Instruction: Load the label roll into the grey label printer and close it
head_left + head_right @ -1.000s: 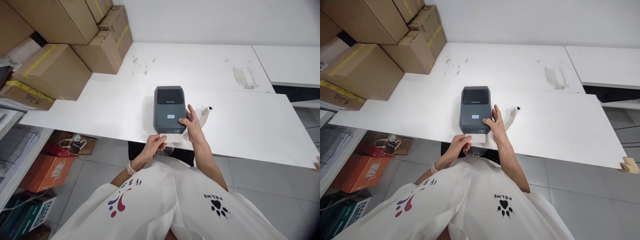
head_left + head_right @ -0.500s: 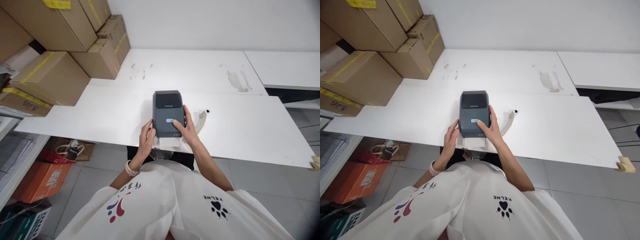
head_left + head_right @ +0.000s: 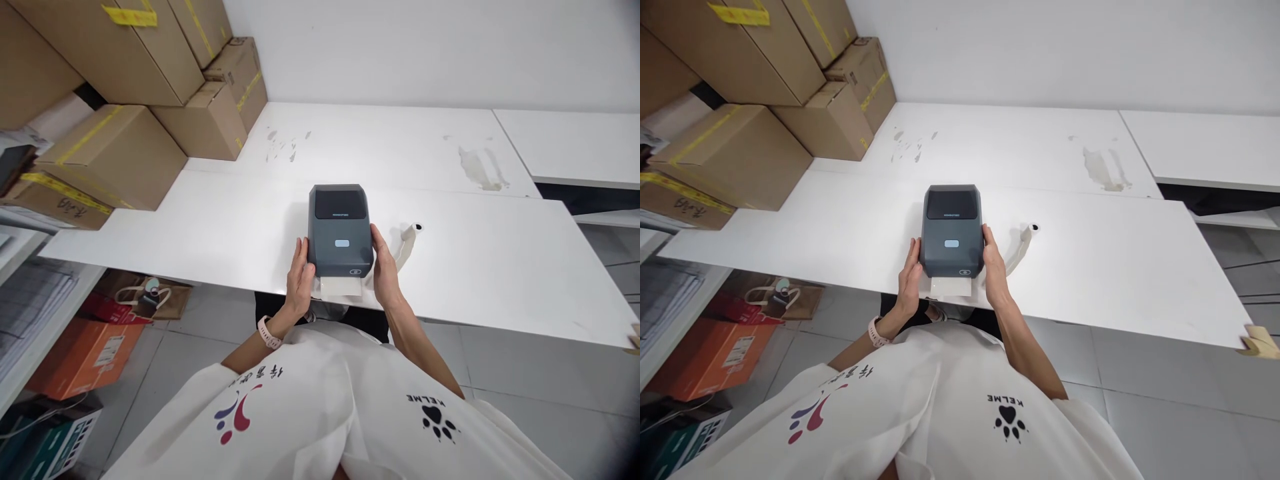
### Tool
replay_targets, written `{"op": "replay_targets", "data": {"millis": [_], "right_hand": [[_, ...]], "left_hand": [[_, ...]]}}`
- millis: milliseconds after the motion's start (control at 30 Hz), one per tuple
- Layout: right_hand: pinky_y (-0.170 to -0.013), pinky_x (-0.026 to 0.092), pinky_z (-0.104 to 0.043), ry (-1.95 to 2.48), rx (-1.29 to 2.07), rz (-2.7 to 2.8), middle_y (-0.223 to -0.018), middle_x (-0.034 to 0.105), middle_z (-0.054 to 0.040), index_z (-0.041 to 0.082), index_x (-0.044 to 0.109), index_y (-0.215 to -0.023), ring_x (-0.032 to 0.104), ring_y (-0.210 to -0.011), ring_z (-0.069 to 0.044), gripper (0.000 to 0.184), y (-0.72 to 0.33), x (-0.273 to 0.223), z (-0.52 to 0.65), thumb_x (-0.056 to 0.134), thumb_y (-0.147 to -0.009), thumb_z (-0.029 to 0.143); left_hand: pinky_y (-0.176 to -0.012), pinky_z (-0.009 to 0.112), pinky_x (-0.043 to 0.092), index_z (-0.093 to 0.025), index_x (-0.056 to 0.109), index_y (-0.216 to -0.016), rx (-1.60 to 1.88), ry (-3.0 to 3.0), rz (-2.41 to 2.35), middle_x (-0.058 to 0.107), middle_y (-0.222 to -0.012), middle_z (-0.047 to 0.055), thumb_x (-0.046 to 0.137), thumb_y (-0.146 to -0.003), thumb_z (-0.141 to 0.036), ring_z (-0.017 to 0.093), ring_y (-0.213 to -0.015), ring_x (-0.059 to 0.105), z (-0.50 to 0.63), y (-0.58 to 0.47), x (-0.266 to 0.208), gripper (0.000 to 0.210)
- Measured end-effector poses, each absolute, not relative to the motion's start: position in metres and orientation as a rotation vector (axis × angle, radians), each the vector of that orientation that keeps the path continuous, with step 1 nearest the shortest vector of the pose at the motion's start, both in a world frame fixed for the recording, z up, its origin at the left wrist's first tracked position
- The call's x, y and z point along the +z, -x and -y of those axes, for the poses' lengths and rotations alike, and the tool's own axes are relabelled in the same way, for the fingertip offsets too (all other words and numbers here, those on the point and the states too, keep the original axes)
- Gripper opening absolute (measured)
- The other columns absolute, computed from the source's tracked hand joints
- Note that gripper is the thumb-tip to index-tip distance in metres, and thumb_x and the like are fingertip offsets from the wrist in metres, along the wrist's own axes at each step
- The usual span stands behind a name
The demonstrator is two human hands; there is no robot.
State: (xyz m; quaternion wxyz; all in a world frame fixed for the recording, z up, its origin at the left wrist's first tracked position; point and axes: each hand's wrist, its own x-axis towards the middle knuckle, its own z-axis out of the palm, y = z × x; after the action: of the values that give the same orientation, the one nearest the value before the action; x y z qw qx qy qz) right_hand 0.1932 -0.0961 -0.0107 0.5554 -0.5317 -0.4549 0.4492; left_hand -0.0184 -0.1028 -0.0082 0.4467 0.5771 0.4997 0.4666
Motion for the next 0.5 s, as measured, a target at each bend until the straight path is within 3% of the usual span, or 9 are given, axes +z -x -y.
{"op": "replay_targets", "data": {"millis": [233, 333, 400, 500], "right_hand": [[-0.137, 0.024, -0.047, 1.229, 1.027, 1.167, -0.175, 0.035, 0.0052, 0.037, 0.035, -0.166, 0.028, -0.165, -0.023, 0.084, -0.198, 0.016, 0.088, 0.023, -0.097, 0.085], [-0.138, 0.020, -0.046, 1.228, 0.913, 1.255, -0.175, 0.032, 0.0105, 0.043, 0.032, -0.166, 0.023, -0.166, -0.023, 0.086, -0.204, 0.038, 0.061, 0.018, -0.095, 0.089], [-0.138, 0.017, -0.046, 1.229, 0.811, 1.329, -0.176, 0.028, 0.0136, 0.047, 0.026, -0.167, 0.018, -0.168, -0.023, 0.089, -0.207, 0.051, 0.031, 0.017, -0.092, 0.092], [-0.138, 0.014, -0.051, 1.267, 0.678, 1.434, -0.177, 0.024, 0.0112, 0.045, 0.016, -0.170, 0.008, -0.169, -0.028, 0.094, -0.213, 0.067, -0.018, 0.018, -0.090, 0.094]], "left_hand": [[-0.138, 0.046, 0.019, -0.033, 0.043, -0.162, 1.219, -1.571, -1.213, 0.030, -0.178, 0.003, 0.038, -0.104, -0.065, 0.027, -0.167, 0.020, 0.085, 0.024, 0.013, 0.067], [-0.136, 0.044, 0.025, -0.037, 0.034, -0.165, 1.294, -1.619, -1.085, 0.032, -0.177, 0.000, 0.035, -0.104, -0.067, 0.027, -0.166, 0.023, 0.056, 0.021, 0.032, 0.068], [-0.135, 0.046, 0.028, -0.039, 0.028, -0.166, 1.303, -1.635, -1.058, 0.030, -0.178, -0.001, 0.044, -0.102, -0.066, 0.029, -0.166, 0.024, 0.032, 0.019, 0.038, 0.071], [-0.131, 0.051, 0.032, -0.034, 0.029, -0.166, 1.162, -1.555, -1.207, 0.029, -0.178, 0.004, 0.057, -0.100, -0.052, 0.033, -0.165, 0.026, 0.003, 0.015, 0.032, 0.074]]}}
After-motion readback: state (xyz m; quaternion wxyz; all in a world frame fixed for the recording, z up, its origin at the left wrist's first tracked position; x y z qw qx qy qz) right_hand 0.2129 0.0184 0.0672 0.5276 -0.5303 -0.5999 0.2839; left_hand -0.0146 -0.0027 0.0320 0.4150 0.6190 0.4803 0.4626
